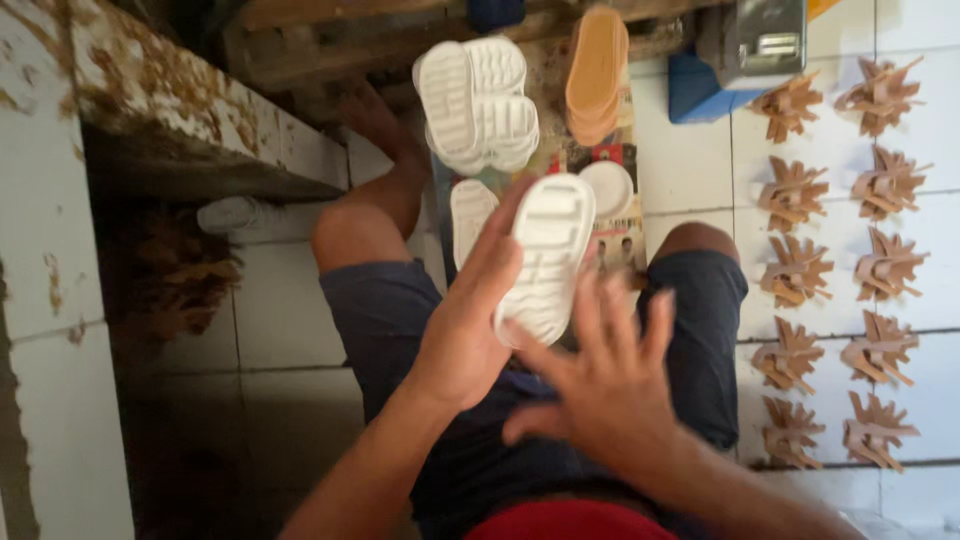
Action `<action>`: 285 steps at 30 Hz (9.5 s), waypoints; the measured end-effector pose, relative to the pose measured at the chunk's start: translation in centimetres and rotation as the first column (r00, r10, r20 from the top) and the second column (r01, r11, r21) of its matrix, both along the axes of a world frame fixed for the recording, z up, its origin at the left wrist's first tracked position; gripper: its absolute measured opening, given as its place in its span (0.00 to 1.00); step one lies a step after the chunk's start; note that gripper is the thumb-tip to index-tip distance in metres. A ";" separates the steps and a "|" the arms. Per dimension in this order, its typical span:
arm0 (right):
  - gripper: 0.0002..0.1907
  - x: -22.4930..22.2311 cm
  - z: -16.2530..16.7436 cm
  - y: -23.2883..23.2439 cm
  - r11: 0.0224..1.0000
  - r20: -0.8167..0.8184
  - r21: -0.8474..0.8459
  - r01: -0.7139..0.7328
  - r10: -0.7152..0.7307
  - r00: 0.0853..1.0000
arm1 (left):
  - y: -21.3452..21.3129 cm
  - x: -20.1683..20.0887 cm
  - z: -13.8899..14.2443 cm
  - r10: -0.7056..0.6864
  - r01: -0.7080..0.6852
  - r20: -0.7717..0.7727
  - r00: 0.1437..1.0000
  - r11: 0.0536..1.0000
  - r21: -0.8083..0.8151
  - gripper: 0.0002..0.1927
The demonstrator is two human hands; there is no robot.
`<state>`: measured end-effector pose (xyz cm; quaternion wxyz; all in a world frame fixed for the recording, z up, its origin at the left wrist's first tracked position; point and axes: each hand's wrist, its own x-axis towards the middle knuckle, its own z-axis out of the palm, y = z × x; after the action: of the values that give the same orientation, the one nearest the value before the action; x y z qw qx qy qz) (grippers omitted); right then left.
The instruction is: The person sits and applies glue from a small container onto white foam sandal soles, spreading it over the sole surface by hand, then stacks the finished soles on the work table with other completed soles.
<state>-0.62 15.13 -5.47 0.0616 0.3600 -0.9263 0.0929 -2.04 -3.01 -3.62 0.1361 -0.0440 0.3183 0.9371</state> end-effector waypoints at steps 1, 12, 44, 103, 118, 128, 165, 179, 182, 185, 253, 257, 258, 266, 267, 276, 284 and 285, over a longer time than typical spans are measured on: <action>0.52 -0.1 -0.2 0.1 0.998 -0.022 0.005 0.067 -0.067 0.998 | 0.0 0.1 -0.1 -0.017 0.017 -0.015 1.000 1.000 0.002 0.34; 0.49 -0.7 0.2 0.2 0.949 0.031 -0.089 0.303 -0.302 0.953 | 1.1 1.8 -0.7 -0.018 0.016 -0.012 1.000 0.986 -0.163 0.34; 0.55 -0.1 -3.0 -0.4 0.873 0.373 -0.425 0.241 -0.074 0.925 | 3.0 1.7 -4.7 0.224 -0.217 0.076 0.972 0.972 -0.087 0.34; 0.46 -1.9 -2.6 3.9 0.811 -0.027 -0.580 -0.073 0.071 0.997 | -0.5 3.2 3.2 -0.147 -0.007 -0.129 0.981 0.633 -0.774 0.26; 0.42 2.3 -5.8 1.3 0.638 0.506 -0.763 0.104 0.488 0.711 | 2.3 1.1 4.1 0.127 -0.449 -0.436 0.891 0.387 -0.805 0.22; 0.31 -8.4 -13.6 2.8 0.986 0.305 -0.164 -0.038 0.087 0.948 | -4.5 1.0 1.2 0.587 -0.518 -0.070 0.806 0.644 -0.563 0.14; 0.38 -3.4 0.7 3.1 0.782 -0.213 -0.610 -0.126 -0.009 0.977 | 0.7 3.1 7.5 -0.137 -0.077 -0.286 0.948 0.777 -0.625 0.27; 0.40 -3.3 0.3 4.0 0.796 -0.306 -0.574 -0.190 0.007 0.952 | 1.5 2.0 8.0 -0.086 -0.141 -0.313 0.946 0.759 -0.636 0.26; 0.37 -2.9 0.5 3.8 0.832 -0.365 -0.511 -0.216 0.018 0.931 | 1.7 1.9 7.9 0.026 -0.231 -0.359 0.933 0.809 -0.541 0.27; 0.39 -2.9 0.3 3.3 0.776 -0.428 -0.504 -0.379 0.157 0.890 | 1.9 1.9 8.1 0.104 -0.309 -0.388 0.916 0.800 -0.515 0.27; 0.44 3.3 -1.3 -0.5 0.977 0.163 -0.207 0.045 -0.010 0.986 | 1.5 6.4 -3.9 0.210 -0.203 0.300 0.931 0.978 -0.055 0.33; 0.39 4.3 -3.2 1.3 0.937 0.249 -0.342 -0.066 0.158 0.955 | 0.6 4.9 -5.6 0.182 -0.233 0.311 0.933 0.963 0.138 0.33; 0.38 3.6 -3.8 1.8 0.873 0.391 -0.480 0.082 0.129 0.911 | 0.3 4.4 -6.1 0.161 -0.207 0.247 0.956 0.963 0.174 0.33; 0.43 -5.4 -5.8 -0.5 0.114 0.789 -0.415 0.903 0.540 0.295 | -4.6 -1.7 -8.7 0.182 -0.102 0.127 0.975 0.877 -0.469 0.28; 0.43 -6.6 -5.7 -1.3 0.183 0.805 -0.446 0.876 0.511 0.303 | -5.1 -3.0 -8.8 0.232 -0.138 0.167 0.958 0.888 -0.439 0.29; 0.46 -19.9 -4.8 -10.1 0.501 0.836 -0.535 0.681 0.197 0.512 | -7.1 -18.4 -8.6 0.517 -0.456 -0.105 0.850 0.618 -0.641 0.39; 0.41 -23.0 -5.5 -11.5 0.473 0.801 -0.567 0.674 0.126 0.585 | -8.5 -21.4 -9.5 0.624 -0.490 -0.151 0.767 0.418 -0.765 0.33; 0.41 -22.5 -6.1 -10.8 0.474 0.781 -0.586 0.657 0.114 0.614 | -8.7 -21.0 -9.9 0.642 -0.493 -0.170 0.747 0.365 -0.790 0.31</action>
<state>-23.12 4.38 -11.55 -0.1350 0.0409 -0.7476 0.6490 -23.05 -11.67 -13.49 -0.2047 -0.2852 0.6523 0.6718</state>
